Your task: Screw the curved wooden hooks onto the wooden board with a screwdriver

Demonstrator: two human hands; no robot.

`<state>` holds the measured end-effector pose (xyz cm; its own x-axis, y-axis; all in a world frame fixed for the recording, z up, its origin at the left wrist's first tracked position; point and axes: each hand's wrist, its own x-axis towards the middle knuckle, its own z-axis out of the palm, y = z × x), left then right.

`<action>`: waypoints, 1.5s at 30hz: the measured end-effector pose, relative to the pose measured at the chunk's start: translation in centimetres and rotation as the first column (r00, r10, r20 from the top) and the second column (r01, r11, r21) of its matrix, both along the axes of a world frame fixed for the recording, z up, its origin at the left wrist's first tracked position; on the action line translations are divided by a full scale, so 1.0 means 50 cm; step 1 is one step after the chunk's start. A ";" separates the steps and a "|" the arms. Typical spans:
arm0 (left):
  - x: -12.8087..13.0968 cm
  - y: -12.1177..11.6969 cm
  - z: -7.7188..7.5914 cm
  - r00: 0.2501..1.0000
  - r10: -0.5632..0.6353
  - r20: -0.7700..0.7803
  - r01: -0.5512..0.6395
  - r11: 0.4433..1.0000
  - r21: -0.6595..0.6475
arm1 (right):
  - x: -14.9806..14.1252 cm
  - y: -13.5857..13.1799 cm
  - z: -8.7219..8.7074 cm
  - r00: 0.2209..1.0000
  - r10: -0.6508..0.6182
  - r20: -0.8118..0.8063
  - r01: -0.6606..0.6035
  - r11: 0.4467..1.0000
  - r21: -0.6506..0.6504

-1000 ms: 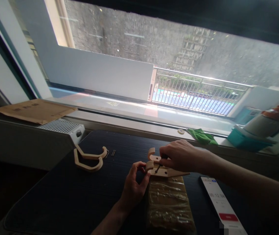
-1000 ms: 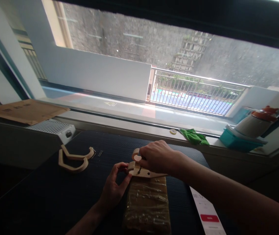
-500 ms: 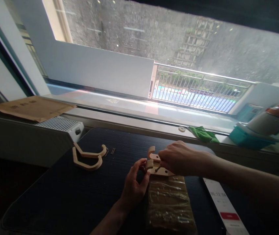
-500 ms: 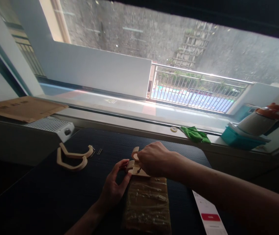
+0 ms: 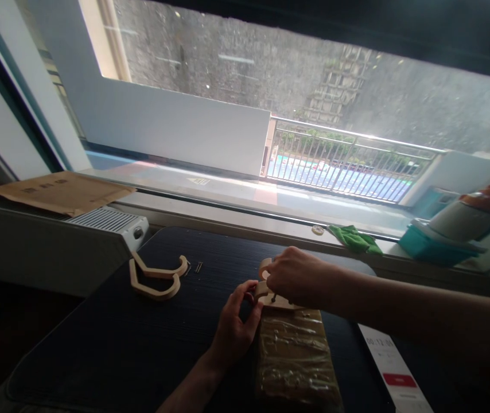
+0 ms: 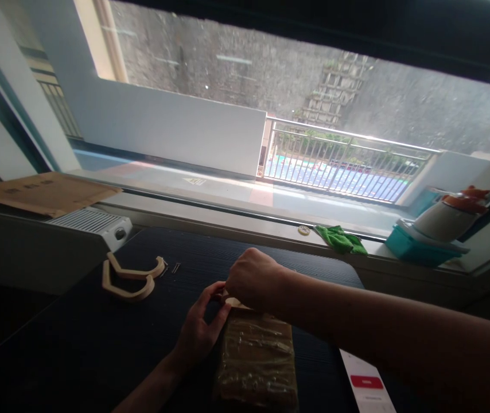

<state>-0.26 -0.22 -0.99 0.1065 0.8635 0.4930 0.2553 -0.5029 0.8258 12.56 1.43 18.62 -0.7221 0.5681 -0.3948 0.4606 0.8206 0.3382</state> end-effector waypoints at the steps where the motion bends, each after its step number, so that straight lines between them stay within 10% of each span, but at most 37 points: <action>1: 0.000 -0.001 0.001 1.000 0.000 -0.001 0.000 1.000 -0.002 | -0.001 0.001 0.000 1.000 0.004 0.001 -0.004 1.000 -0.010; 12: 0.001 0.000 0.002 1.000 0.013 -0.001 -0.013 1.000 0.009 | 0.031 0.022 -0.001 0.923 -0.357 -0.142 0.350 0.934 -0.074; 24: 0.000 -0.001 0.005 1.000 -0.006 -0.007 0.006 1.000 -0.012 | -0.007 -0.001 0.005 0.999 -0.028 0.016 0.029 0.999 -0.035; 36: 0.001 -0.001 0.006 1.000 0.000 -0.003 0.000 1.000 -0.017 | 0.032 0.034 0.002 0.865 -0.490 -0.106 0.454 0.856 -0.247; 45: 0.000 0.001 0.002 1.000 -0.008 -0.004 0.008 1.000 -0.011 | -0.016 0.002 0.013 0.995 -0.104 0.013 0.104 0.993 -0.056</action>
